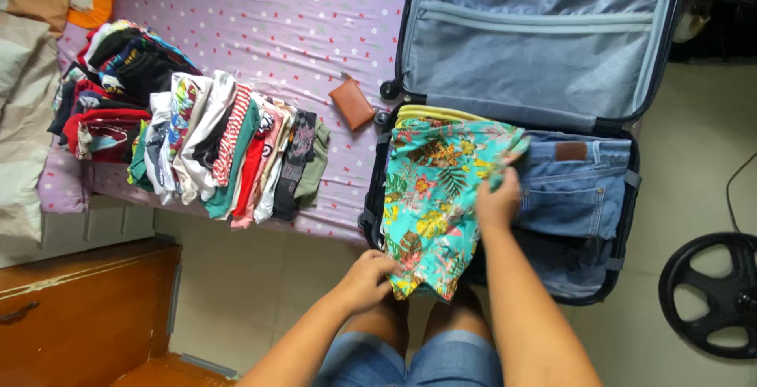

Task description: The person packs an open suitcase on a bed, placing folded jeans, shirts, and a patterned pouch into it, and folds a green shirt and a dark garment on the bed before laying them into the suitcase. They continue transferring folded clothes one at a time from the bed pile into the suitcase.

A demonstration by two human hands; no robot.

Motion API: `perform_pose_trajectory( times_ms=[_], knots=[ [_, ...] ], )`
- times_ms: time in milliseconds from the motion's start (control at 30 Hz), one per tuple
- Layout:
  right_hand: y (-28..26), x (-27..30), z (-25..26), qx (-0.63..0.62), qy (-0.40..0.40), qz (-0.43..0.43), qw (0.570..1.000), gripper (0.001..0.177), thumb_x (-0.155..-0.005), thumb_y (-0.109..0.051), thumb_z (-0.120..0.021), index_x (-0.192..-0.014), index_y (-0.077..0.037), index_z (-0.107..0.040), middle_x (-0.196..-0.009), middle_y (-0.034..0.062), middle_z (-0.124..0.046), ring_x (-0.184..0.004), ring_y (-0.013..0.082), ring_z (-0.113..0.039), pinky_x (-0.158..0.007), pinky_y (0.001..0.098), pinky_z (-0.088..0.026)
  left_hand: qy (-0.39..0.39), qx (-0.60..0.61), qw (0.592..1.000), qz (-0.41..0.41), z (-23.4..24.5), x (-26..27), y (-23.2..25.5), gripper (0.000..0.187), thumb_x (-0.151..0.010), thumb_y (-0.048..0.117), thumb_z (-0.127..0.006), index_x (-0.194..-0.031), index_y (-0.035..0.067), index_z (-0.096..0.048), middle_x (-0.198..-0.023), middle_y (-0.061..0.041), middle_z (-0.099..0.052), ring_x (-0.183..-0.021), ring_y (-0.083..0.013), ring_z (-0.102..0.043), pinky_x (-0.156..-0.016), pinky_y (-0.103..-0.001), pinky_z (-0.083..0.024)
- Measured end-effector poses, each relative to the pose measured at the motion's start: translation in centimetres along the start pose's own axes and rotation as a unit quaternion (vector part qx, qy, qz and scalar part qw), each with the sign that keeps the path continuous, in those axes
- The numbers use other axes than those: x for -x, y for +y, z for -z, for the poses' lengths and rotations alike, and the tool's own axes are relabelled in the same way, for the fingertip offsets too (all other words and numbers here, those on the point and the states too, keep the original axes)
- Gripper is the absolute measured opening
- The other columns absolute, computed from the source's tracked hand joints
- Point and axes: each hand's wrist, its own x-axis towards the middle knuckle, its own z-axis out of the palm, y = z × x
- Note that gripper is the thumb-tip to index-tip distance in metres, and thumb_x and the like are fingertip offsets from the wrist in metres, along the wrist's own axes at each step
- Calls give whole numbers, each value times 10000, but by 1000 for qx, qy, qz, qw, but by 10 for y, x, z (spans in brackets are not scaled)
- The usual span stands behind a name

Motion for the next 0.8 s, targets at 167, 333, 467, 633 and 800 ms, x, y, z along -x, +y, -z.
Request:
perform_pose_trajectory(
  times_ms=[167, 333, 467, 633, 800],
  knots=[
    [-57, 17, -5, 52, -210, 149, 965, 703, -731, -178, -804, -1397, -97, -593, -1235, 272, -537, -1101, 474, -555, -865, 514, -467, -2, -6, 1000, 19, 4, -2, 0, 285, -768, 27, -701, -1031, 131, -740, -1115, -50, -730, -1173, -298, -576, -1025, -403, -470],
    [-42, 31, 11, -12, -198, 228, 953, 435, -789, -89, -705, -1223, -98, -683, -1189, 210, -581, -1082, 418, -603, -957, 459, -498, 8, -3, 1000, 11, 6, -5, 2, 270, -778, 35, -697, -1030, 125, -737, -1123, -63, -719, -1188, -302, -572, -1033, -408, -473],
    [-15, 92, 61, 197, -407, 245, 858, 470, -730, -76, -753, -1156, -266, -691, -1240, 77, -598, -1222, 350, -555, -1045, 449, -483, 9, 21, 1000, 10, 12, -5, 8, 334, -750, 10, -667, -1057, 124, -733, -1171, -53, -715, -1224, -302, -549, -1057, -403, -464],
    [-31, 179, 101, 172, -350, 246, 887, 1134, -443, -317, -1005, -1421, -186, -446, -1351, 161, -466, -1256, 406, -417, -1001, 551, -381, -19, 190, 981, 33, 8, -6, -4, 296, -831, -28, -645, -1103, 70, -709, -1169, -39, -737, -1118, -177, -638, -1011, -344, -499],
    [-67, 206, 91, 67, -160, 256, 951, 933, -495, -253, -939, -1291, -118, -471, -1280, 141, -524, -1159, 389, -501, -946, 537, -420, -59, 497, 863, 69, -3, -18, -26, 218, -943, -21, -633, -1150, 47, -623, -1104, -53, -704, -955, -92, -654, -856, -261, -512]
  ],
)
